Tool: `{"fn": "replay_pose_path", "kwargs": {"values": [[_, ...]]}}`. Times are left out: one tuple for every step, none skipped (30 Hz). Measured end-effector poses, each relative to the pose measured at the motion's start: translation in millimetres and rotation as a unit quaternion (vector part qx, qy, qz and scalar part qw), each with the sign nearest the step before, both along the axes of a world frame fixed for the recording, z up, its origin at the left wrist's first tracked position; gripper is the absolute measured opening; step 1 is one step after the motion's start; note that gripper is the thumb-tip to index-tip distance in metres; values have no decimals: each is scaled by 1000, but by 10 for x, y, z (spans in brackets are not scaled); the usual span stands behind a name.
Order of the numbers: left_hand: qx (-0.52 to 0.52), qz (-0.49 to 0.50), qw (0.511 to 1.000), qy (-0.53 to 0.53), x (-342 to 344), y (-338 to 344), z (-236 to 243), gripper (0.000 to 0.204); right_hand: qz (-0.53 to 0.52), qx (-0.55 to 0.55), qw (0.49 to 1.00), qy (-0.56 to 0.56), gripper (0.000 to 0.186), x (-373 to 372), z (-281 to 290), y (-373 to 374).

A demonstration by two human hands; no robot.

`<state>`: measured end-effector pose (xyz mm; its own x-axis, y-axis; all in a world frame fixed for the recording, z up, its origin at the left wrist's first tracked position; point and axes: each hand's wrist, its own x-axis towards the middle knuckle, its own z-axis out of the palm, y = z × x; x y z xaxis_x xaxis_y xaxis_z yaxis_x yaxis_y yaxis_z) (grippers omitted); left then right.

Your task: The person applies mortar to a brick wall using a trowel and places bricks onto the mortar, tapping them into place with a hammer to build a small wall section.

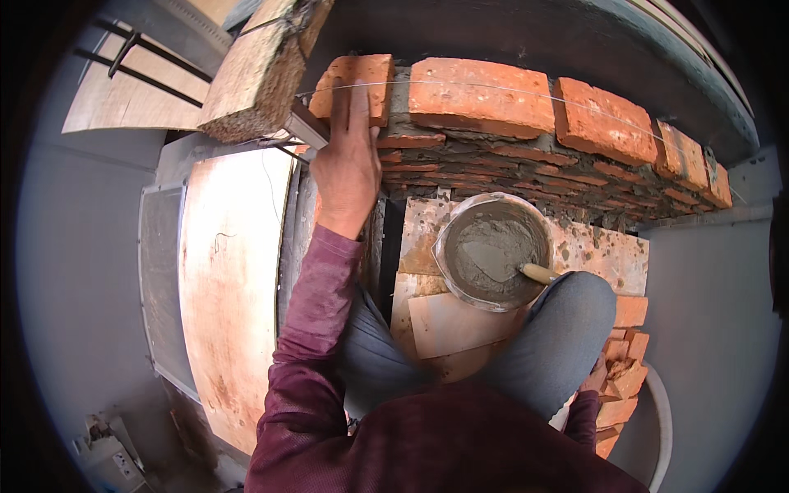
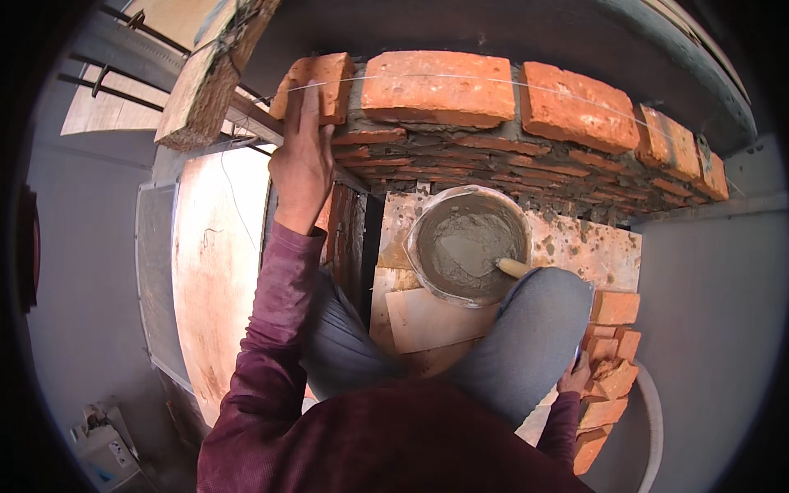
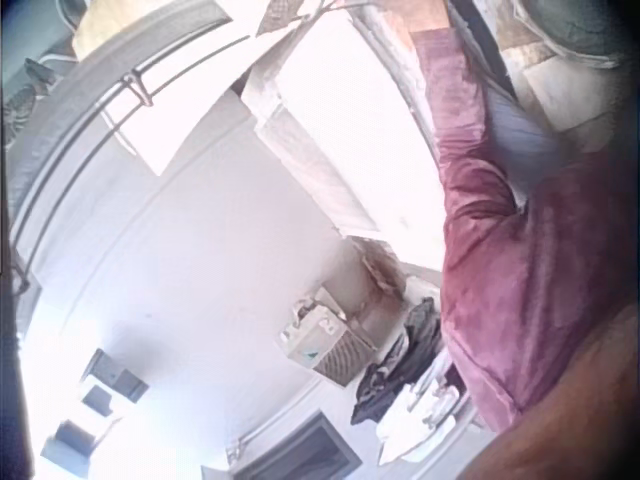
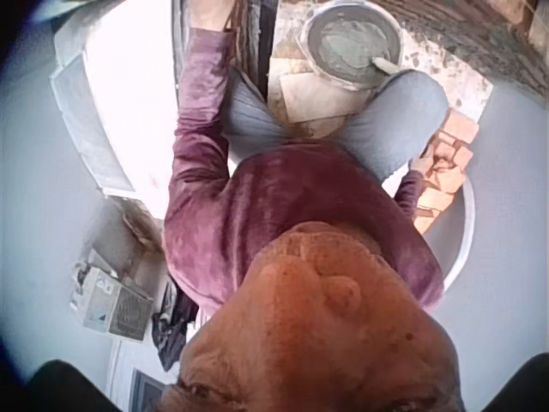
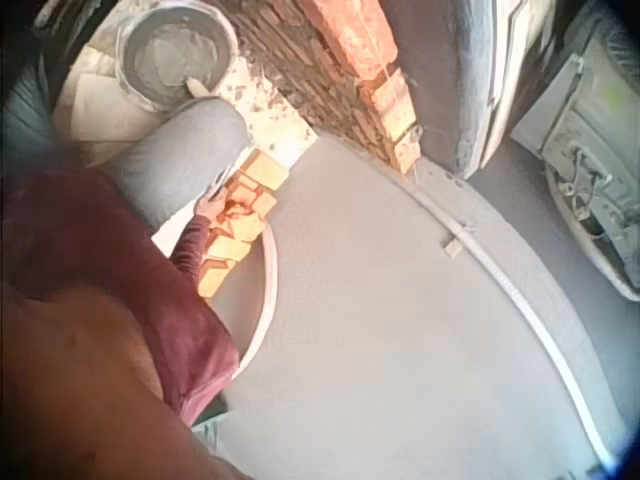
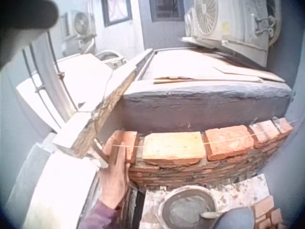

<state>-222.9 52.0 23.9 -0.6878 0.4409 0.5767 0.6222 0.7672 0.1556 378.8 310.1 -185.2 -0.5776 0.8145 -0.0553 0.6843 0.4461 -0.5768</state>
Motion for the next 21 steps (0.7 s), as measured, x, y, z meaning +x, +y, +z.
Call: {"fn": "replay_pose_path", "kwargs": {"values": [[-4,12,1000,21,-29,34,-25,58,-17,48,998,-28,30,-274,472,54],[53,11,998,21,-94,30,-139,58,-52,-17,998,-28,29,-739,1123,64],[68,9,998,14,-129,37,-174,60,29,103,993,44,31,-983,1440,221],[84,6,996,10,-154,49,-177,62,38,119,991,54,27,-1446,1949,205],[102,-3,995,6,-173,91,-161,64,97,234,963,89,26,-1688,2159,398],[122,-6,992,23,-172,128,-145,64,124,170,971,115,28,-2065,2507,395],[125,-8,992,17,-175,148,-151,62,147,104,974,135,32,-2447,2874,388],[128,-8,992,11,-199,154,-151,60,168,49,983,56,35,-2783,3291,401],[129,-6,992,9,-209,148,-133,58,270,203,940,52,36,-3056,3386,626],[130,1,991,-4,-215,144,-144,58,361,238,892,135,37,-3549,3556,497],[133,11,991,-18,-221,109,-167,59,382,208,899,54,42,-3905,3760,475],[135,15,990,-36,-213,99,-193,60,462,329,821,70,45,-4288,3828,412],[143,13,989,-25,-209,68,-210,55,484,324,811,54,49,-4574,3811,382],[155,3,988,-17,-234,86,-211,50,504,322,801,34,50,-4787,3773,401],[166,-7,986,-8,-249,110,-203,45,520,340,784,17,51,-4973,3720,417],[159,-2,987,-13,-225,117,-180,41,518,355,778,-27,50,-5129,3662,429],[164,0,986,-10,-222,108,-186,39,532,380,757,-8,51,-5275,3532,461],[170,1,985,-7,-224,115,-206,38,544,369,753,-5,51,-5393,3454,465],[173,3,985,-3,-231,99,-222,36,557,356,750,0,51,-5508,3386,430],[175,2,985,-6,-233,81,-206,36,570,353,742,21,52,-5605,3336,398],[177,0,984,-9,-225,64,-184,36,581,350,733,43,53,-5688,3291,368]]}}
